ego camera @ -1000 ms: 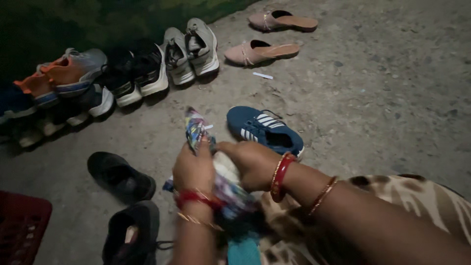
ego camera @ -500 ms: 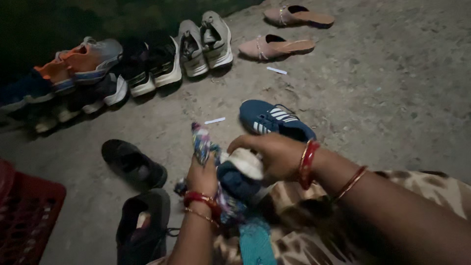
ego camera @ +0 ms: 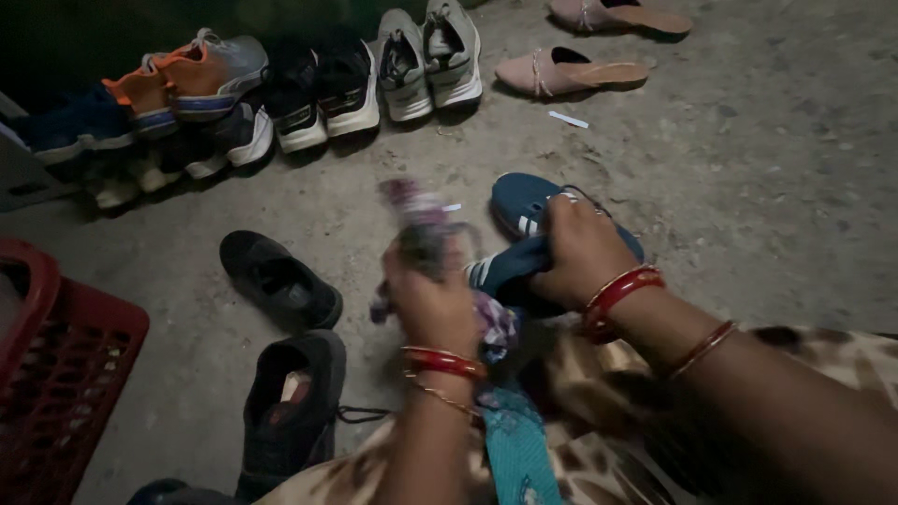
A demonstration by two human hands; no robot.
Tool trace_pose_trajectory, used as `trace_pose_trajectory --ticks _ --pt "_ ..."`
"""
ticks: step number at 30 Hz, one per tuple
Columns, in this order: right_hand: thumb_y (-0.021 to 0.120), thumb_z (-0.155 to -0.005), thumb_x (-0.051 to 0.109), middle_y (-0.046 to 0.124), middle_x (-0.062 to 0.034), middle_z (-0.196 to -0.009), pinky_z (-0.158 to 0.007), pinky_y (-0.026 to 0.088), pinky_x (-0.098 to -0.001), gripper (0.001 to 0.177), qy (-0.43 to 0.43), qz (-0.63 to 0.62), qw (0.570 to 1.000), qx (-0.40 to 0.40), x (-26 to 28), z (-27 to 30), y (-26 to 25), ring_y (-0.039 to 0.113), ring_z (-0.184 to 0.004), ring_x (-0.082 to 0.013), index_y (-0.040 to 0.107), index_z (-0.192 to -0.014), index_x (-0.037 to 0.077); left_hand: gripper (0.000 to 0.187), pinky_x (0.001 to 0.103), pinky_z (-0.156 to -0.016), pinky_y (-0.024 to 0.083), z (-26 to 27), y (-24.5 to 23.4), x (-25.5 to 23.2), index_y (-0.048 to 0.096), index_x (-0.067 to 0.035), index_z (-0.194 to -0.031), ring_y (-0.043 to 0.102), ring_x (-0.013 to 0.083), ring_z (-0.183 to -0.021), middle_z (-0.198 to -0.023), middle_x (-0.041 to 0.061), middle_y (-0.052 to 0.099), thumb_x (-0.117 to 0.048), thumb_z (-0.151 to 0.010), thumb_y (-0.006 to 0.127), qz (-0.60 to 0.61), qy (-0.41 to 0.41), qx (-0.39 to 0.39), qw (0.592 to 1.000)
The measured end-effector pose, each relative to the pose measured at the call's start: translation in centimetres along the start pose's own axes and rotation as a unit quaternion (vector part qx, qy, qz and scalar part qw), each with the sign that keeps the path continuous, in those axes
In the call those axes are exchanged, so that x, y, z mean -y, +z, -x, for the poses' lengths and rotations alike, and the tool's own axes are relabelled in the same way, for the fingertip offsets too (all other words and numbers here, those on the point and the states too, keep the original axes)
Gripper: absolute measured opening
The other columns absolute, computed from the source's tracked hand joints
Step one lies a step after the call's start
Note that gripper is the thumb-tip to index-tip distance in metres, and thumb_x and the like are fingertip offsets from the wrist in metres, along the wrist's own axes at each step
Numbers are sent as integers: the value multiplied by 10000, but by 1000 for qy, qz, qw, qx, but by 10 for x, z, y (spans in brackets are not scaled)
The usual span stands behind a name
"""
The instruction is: The person sits on the floor and wipes the exterior of two pairs of sneakers with a patterned cloth. They handle an orange-accented pair first, then a blue pair, rubbing the uppers and sides before placing them back with other shoes.
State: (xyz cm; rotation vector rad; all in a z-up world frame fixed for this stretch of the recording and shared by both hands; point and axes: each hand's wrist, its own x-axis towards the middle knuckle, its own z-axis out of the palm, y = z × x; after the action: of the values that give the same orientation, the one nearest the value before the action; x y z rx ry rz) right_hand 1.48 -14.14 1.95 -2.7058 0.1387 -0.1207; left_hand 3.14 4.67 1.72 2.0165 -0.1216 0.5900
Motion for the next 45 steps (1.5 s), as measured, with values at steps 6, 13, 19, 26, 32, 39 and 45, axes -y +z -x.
trace_pose_trajectory --ticks 6,13,19,26,32,39,45 --pt "693 -766 29 593 -191 -1171 -1035 451 -475 460 -133 -68 987 -61 10 7 9 576 -1120 -417 567 -1209 31 538 465 -1040 469 31 36 17 624 -97 -1338 598 406 -1213 -1315 203 635 -121 -802 661 -27 2 131 991" --pt "665 -670 -39 593 -173 -1212 -983 467 -454 619 -178 -22 983 -47 27 20 -13 552 -1110 -417 604 -1275 76 398 554 -913 506 3 13 115 660 -96 -1249 648 472 -1047 -1126 252 697 -320 -931 574 -174 -281 128 935" --pt "714 -701 26 583 -209 -1211 -994 457 -456 526 -178 18 983 -52 12 17 -2 540 -1125 -416 598 -1214 11 427 492 -928 525 31 31 28 625 -4 -1234 669 412 -1086 -1181 258 688 -305 -930 629 66 -98 102 988" --pt "707 -644 -31 583 -200 -1264 -1002 449 -448 709 -275 -29 960 -35 2 17 -1 535 -1137 -417 548 -1335 -9 367 480 -935 532 14 20 37 703 -56 -1160 687 400 -1068 -1140 201 715 -287 -877 665 -30 -220 144 964" --pt "684 -583 -121 582 -195 -1261 -1035 428 -458 859 -183 -86 979 -29 10 19 -11 532 -1207 -415 508 -1412 23 386 532 -939 489 7 6 69 690 -96 -1196 638 448 -1088 -1178 209 688 -332 -892 679 -157 -230 88 956" --pt "790 -690 175 589 -258 -1209 -955 487 -491 573 -164 -54 981 -92 9 27 -11 584 -1097 -450 614 -1212 19 499 475 -974 503 58 20 -4 615 -71 -1321 627 426 -1153 -1271 273 622 -282 -880 715 76 79 96 989" --pt "677 -733 126 614 -166 -1216 -959 492 -470 539 7 -117 992 -34 20 30 -11 619 -1096 -399 693 -1268 193 446 520 -994 506 14 -6 37 660 -145 -1284 629 412 -1149 -1259 196 641 -260 -853 656 -217 -122 70 966"
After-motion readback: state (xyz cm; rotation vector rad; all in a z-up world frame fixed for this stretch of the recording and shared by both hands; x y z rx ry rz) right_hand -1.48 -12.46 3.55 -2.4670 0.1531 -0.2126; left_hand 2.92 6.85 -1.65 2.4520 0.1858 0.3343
